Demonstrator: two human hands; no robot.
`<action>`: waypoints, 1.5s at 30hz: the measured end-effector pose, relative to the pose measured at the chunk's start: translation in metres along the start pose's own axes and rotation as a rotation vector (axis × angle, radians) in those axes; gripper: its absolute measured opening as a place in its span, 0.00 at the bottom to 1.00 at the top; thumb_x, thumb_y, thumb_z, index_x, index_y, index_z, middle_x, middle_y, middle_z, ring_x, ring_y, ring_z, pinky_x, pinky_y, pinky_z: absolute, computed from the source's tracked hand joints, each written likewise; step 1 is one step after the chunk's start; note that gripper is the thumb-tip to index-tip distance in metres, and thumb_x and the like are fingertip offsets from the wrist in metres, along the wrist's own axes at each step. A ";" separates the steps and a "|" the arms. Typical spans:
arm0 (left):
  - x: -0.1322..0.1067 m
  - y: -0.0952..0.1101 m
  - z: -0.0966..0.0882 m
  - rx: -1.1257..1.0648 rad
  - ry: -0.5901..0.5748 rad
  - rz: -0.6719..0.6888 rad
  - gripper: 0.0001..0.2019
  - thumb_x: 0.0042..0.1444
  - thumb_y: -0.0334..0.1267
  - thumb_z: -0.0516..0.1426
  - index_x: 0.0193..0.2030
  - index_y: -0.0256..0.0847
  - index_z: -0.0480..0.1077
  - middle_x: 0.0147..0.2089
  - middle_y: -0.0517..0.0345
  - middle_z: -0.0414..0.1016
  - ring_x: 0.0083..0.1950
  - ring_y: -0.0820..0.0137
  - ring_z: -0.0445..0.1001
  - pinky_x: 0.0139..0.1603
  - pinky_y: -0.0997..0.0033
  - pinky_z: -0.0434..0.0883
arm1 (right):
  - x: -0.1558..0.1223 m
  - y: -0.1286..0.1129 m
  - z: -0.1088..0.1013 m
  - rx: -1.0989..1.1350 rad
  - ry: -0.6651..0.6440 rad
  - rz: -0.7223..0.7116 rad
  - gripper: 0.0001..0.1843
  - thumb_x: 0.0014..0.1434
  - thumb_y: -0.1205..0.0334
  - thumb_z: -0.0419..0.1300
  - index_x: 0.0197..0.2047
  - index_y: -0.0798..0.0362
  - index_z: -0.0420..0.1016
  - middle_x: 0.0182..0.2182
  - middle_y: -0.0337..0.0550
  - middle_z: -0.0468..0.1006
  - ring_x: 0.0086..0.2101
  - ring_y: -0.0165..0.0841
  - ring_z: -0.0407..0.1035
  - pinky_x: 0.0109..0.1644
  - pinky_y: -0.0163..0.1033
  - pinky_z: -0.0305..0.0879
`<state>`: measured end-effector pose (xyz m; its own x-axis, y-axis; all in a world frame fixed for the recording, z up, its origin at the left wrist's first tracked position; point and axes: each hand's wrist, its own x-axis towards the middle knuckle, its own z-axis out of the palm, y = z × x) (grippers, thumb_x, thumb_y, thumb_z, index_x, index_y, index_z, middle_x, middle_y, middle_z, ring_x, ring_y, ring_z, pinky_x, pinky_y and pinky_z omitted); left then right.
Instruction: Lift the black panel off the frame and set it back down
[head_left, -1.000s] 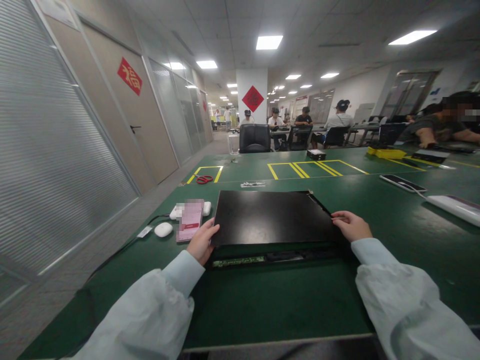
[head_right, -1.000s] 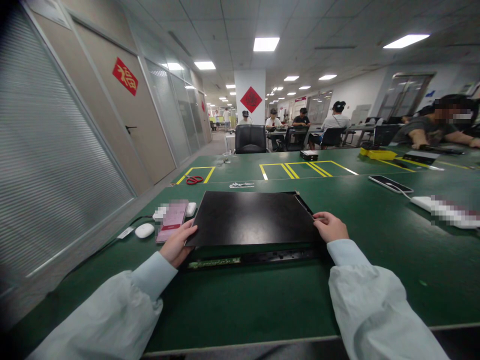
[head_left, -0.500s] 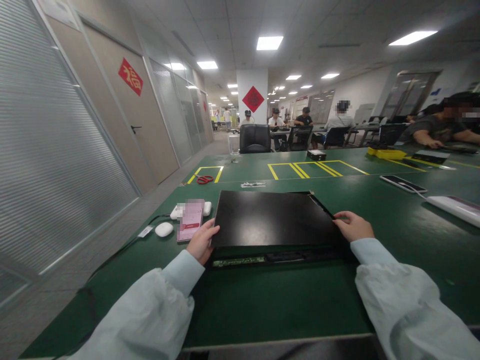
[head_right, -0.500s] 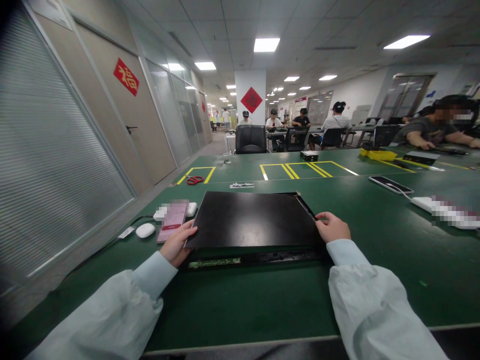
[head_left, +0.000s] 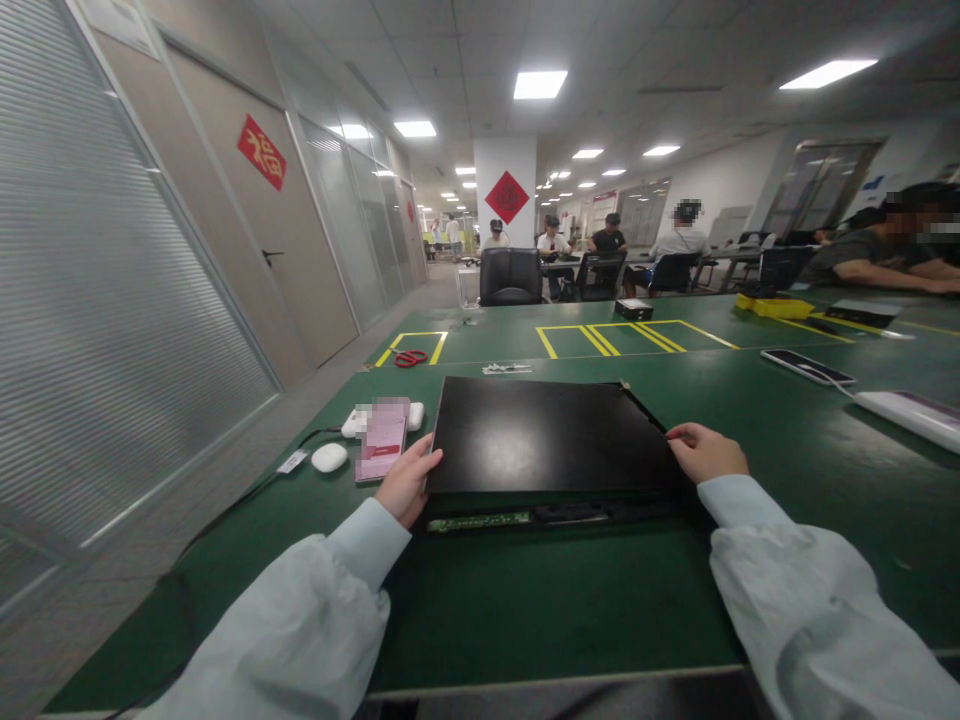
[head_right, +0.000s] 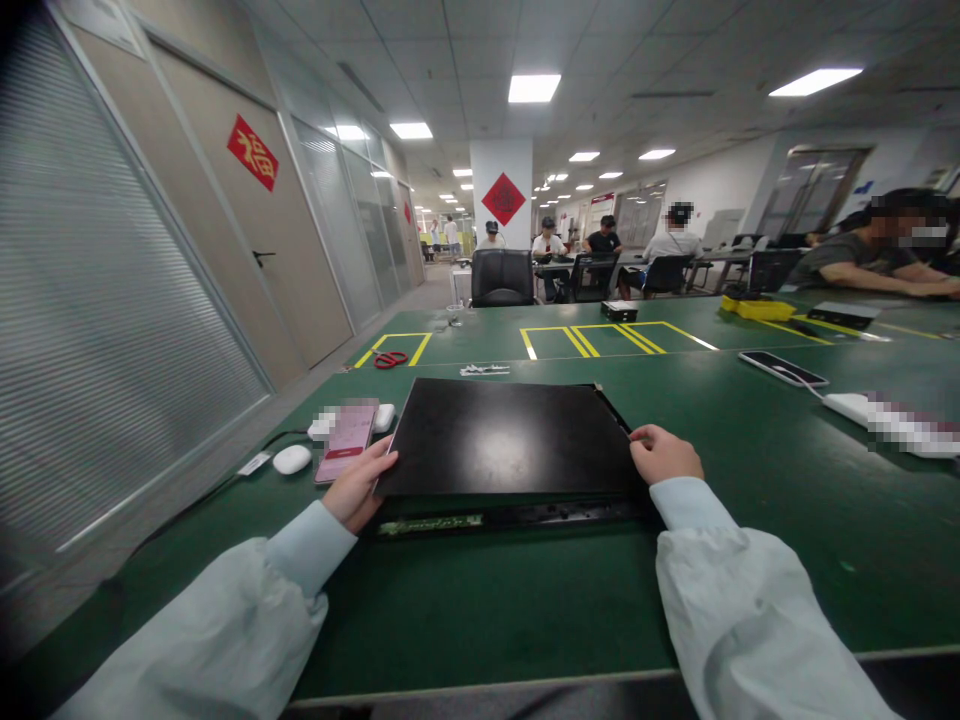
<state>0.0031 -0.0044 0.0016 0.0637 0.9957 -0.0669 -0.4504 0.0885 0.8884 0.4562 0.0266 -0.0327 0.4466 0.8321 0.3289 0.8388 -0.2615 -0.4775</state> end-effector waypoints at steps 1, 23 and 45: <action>0.000 0.000 0.000 -0.002 0.001 -0.003 0.25 0.46 0.29 0.66 0.54 0.34 0.74 0.49 0.45 0.82 0.54 0.55 0.78 0.52 0.62 0.76 | 0.000 0.000 0.000 -0.011 -0.005 -0.004 0.11 0.46 0.57 0.59 0.31 0.44 0.82 0.25 0.39 0.80 0.28 0.36 0.72 0.31 0.39 0.61; 0.001 0.000 -0.001 0.009 0.001 -0.050 0.25 0.49 0.27 0.64 0.57 0.36 0.74 0.50 0.45 0.82 0.53 0.56 0.79 0.49 0.63 0.77 | 0.004 0.005 0.002 0.007 0.004 -0.007 0.10 0.48 0.56 0.58 0.30 0.44 0.82 0.28 0.40 0.81 0.31 0.37 0.73 0.33 0.39 0.64; 0.003 0.000 0.001 0.012 0.090 -0.072 0.33 0.50 0.23 0.61 0.65 0.36 0.66 0.53 0.45 0.81 0.52 0.58 0.80 0.48 0.67 0.78 | 0.003 0.002 -0.001 0.022 -0.021 0.020 0.10 0.47 0.57 0.59 0.28 0.45 0.82 0.29 0.41 0.81 0.33 0.38 0.73 0.36 0.40 0.66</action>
<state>0.0037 -0.0018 0.0021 0.0153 0.9852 -0.1707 -0.4372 0.1601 0.8850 0.4598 0.0285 -0.0320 0.4560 0.8372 0.3020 0.8227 -0.2671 -0.5018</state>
